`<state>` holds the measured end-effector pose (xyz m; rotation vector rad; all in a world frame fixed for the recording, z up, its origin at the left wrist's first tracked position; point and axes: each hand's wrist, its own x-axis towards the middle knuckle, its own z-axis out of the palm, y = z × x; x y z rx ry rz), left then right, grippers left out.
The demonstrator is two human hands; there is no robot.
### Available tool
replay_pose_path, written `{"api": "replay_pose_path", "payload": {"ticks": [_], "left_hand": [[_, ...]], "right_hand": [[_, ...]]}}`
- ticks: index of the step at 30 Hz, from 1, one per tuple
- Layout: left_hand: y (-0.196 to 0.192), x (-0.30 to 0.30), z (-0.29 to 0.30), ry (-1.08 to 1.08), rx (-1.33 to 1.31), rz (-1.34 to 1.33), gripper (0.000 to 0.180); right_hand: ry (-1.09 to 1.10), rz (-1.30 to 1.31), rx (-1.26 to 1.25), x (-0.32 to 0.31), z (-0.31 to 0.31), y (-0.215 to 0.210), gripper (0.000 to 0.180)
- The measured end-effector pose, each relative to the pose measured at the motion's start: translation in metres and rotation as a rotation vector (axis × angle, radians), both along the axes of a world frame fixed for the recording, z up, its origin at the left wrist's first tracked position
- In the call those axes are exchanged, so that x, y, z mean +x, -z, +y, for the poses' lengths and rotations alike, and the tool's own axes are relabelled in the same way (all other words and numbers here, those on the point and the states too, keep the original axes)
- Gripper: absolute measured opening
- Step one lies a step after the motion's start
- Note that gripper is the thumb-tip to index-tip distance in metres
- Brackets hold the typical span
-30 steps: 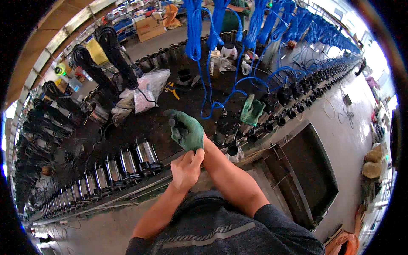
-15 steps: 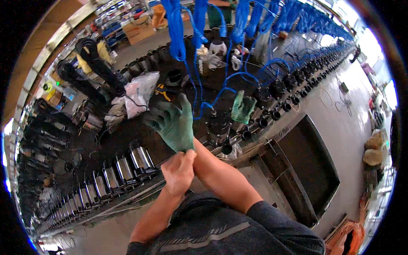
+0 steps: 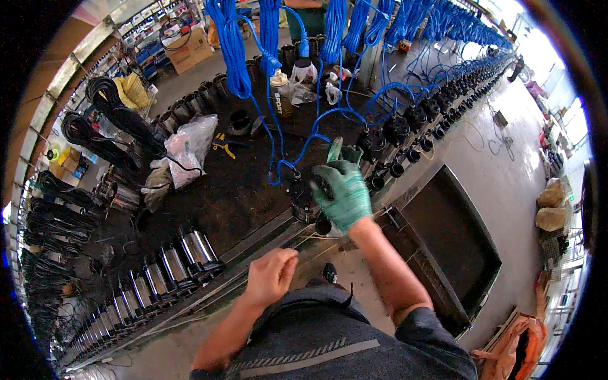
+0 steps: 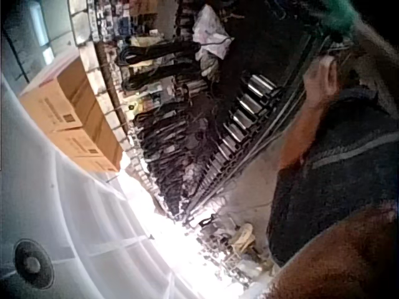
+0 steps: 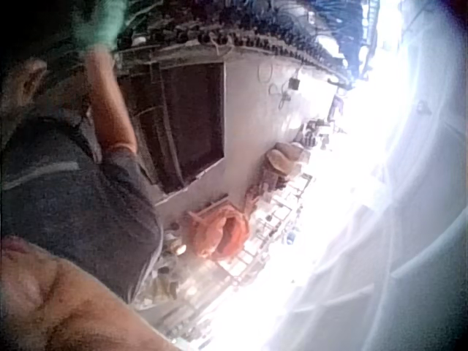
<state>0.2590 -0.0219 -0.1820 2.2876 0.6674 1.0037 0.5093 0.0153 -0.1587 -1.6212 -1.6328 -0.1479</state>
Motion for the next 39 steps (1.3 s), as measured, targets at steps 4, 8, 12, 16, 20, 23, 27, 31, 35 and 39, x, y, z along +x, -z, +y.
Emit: {"api": "replay_pose_path", "payload": {"ticks": [4, 8, 12, 16, 20, 23, 27, 31, 35, 39], "left_hand": [[0.014, -0.016, -0.007, -0.132, -0.334, 0.055, 0.021], [0.029, -0.006, -0.008, -0.109, -0.447, 0.073, 0.022], [0.035, 0.001, -0.012, -0.077, -0.487, 0.106, 0.024], [0.033, 0.011, -0.006, -0.082, -0.555, 0.061, 0.021], [-0.001, 0.037, 0.016, -0.068, -0.685, -0.132, 0.022], [-0.039, 0.066, 0.03, -0.063, -0.811, -0.361, 0.027], [-0.058, 0.07, 0.035, -0.114, -1.002, -0.388, 0.024], [-0.033, 0.031, 0.028, -0.242, -0.89, -0.252, 0.015], [-0.031, 0.004, 0.015, -0.353, -0.914, -0.195, 0.008], [-0.028, -0.016, 0.007, -0.317, -0.583, 0.023, 0.003]], "right_hand": [[0.006, -0.327, -0.327, 0.052, -0.009, 0.009, 0.049], [0.114, -0.578, -0.424, 0.072, 0.0, 0.045, 0.048], [0.033, -0.44, -0.434, 0.077, 0.012, 0.044, 0.034], [-0.005, 0.372, -0.197, 0.082, 0.01, 0.049, 0.024], [-0.317, 0.975, -0.158, 0.058, -0.013, 0.023, 0.024], [-0.556, 0.965, -0.081, 0.021, -0.029, -0.01, 0.03], [-0.569, 0.951, -0.291, -0.01, -0.055, 0.01, 0.02], [-0.739, 0.921, -0.285, -0.039, -0.063, 0.007, 0.017], [-0.852, 1.12, -0.498, -0.059, -0.063, 0.028, 0.032], [-0.915, 1.221, -0.664, -0.073, -0.059, 0.032, 0.036]]}}
